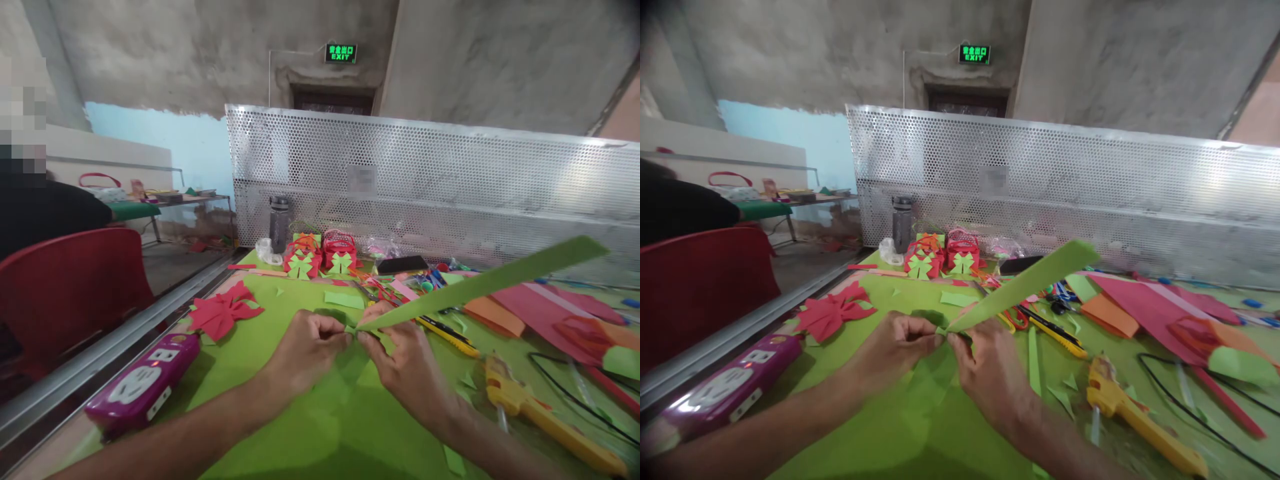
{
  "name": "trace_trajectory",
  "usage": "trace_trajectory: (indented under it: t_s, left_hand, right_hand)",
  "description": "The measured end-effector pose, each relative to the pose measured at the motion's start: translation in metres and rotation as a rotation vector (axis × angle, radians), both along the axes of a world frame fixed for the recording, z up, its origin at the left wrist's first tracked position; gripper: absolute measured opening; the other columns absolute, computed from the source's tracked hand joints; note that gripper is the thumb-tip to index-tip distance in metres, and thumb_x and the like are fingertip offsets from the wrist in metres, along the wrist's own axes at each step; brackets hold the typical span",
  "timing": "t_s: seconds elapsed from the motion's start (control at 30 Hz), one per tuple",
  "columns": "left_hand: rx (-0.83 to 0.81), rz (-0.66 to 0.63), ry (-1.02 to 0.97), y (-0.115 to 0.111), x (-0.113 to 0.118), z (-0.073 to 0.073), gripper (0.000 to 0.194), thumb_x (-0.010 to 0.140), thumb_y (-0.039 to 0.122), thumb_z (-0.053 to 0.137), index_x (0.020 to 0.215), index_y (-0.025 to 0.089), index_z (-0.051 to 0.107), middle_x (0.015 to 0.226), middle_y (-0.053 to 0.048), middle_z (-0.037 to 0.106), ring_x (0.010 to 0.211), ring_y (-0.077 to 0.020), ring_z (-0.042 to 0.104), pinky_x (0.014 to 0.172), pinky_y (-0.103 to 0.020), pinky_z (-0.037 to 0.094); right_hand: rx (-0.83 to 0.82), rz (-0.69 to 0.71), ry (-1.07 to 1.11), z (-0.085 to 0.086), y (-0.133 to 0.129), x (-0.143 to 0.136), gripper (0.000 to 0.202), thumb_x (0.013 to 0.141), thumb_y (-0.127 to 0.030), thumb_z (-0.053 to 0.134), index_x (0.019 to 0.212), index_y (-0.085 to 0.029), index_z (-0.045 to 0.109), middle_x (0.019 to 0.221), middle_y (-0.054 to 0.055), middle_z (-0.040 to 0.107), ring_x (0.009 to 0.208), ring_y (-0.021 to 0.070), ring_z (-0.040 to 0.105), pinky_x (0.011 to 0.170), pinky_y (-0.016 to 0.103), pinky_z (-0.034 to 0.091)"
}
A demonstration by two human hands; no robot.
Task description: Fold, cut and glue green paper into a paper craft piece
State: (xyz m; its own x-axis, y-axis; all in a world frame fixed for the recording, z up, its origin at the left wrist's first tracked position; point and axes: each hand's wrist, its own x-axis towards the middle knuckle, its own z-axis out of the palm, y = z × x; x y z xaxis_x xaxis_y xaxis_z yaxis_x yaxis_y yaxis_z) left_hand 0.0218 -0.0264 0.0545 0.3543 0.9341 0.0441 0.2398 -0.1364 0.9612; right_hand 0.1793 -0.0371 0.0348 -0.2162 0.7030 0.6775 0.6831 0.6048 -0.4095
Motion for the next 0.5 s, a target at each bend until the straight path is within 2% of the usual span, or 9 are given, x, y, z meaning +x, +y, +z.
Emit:
trace_trajectory:
  t_s: [0.2,0.5]
  left_hand:
    - [0.004,-0.004,-0.051,0.0009,0.0008,-0.0066,0.027,0.073,0.027,0.053,0.05,0.017,0.042,0.044,0.008,0.029,0.04,-0.0048,0.021,0.039,-0.022,0.013]
    - [0.006,0.026,-0.07,-0.0021,0.0036,-0.0064,0.025,0.073,0.032,0.051,0.055,0.015,0.051,0.045,0.007,0.031,0.041,-0.0057,0.021,0.039,-0.022,0.014]
  right_hand:
    - [0.133,0.03,0.077,0.0002,-0.0003,-0.0009,0.01,0.078,-0.014,0.052,0.077,-0.02,0.06,0.075,0.003,0.065,0.072,0.0179,0.059,0.067,0.031,0.047]
    - [0.376,0.091,-0.106,-0.0062,0.005,0.0071,0.015,0.08,-0.007,0.052,0.085,-0.018,0.062,0.079,0.005,0.059,0.075,0.0163,0.055,0.062,0.028,0.045]
